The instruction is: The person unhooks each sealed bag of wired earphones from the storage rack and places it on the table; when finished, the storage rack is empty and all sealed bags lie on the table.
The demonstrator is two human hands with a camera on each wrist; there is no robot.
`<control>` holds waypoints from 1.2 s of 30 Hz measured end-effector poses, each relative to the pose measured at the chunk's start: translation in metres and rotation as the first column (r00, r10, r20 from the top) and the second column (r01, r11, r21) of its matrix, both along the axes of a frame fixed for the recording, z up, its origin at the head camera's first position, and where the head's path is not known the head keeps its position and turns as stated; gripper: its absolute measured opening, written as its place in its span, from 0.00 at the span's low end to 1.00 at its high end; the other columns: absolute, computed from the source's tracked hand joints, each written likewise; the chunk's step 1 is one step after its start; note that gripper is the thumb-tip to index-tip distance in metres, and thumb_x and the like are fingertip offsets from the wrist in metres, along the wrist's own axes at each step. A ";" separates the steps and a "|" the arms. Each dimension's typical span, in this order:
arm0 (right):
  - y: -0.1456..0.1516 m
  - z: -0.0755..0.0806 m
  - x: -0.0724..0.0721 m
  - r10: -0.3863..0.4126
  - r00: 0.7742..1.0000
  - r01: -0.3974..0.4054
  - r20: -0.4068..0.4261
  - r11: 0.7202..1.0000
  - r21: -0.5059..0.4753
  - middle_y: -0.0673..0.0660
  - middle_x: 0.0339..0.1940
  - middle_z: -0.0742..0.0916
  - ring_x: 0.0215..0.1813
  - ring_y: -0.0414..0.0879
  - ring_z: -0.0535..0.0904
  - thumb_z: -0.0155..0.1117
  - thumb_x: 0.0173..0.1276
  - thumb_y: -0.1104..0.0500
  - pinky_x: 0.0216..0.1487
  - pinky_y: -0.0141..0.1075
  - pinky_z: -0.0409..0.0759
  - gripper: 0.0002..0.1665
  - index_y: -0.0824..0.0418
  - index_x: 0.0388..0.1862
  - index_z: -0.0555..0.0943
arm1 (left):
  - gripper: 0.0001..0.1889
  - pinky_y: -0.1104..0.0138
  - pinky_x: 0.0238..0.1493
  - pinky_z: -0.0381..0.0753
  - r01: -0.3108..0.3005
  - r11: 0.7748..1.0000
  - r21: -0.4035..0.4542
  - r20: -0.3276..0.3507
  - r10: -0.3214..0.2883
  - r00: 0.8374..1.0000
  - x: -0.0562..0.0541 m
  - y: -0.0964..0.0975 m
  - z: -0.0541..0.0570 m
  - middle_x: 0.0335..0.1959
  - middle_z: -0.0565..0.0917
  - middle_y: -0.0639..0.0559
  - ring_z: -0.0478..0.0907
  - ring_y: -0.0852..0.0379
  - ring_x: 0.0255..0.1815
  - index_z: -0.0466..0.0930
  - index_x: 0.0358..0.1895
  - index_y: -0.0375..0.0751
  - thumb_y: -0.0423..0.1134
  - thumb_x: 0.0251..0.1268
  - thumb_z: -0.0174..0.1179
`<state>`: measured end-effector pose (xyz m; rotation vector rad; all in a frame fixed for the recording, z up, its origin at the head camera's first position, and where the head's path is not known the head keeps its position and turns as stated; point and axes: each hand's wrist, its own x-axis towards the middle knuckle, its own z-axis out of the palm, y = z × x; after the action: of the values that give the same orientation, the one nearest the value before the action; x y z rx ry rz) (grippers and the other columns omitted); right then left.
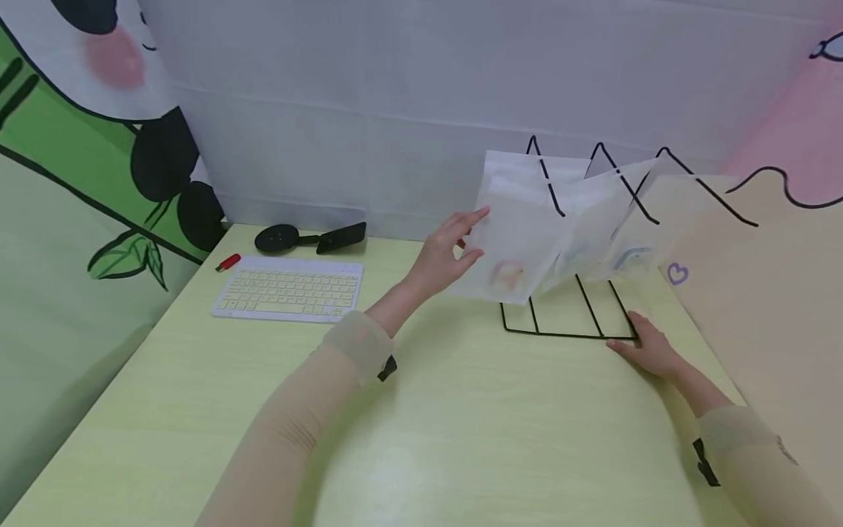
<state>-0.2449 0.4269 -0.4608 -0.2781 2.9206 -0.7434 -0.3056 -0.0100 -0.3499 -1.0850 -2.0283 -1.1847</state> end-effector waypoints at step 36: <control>0.013 0.003 -0.003 -0.003 1.000 0.002 -0.014 0.996 -0.091 0.80 0.70 0.54 0.70 0.77 0.45 0.56 0.71 0.50 0.66 0.68 0.45 0.42 0.74 0.71 0.52 | 0.26 0.75 0.21 0.68 -0.100 0.995 0.021 -0.260 0.102 0.960 0.025 0.000 0.003 0.51 0.77 0.47 0.67 0.62 0.19 0.72 0.62 0.39 0.24 0.58 0.59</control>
<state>-0.2481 0.4402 -0.4578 -0.2891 2.9049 -0.8806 -0.2810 -0.0098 -0.3469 -1.0592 -1.8504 -0.9435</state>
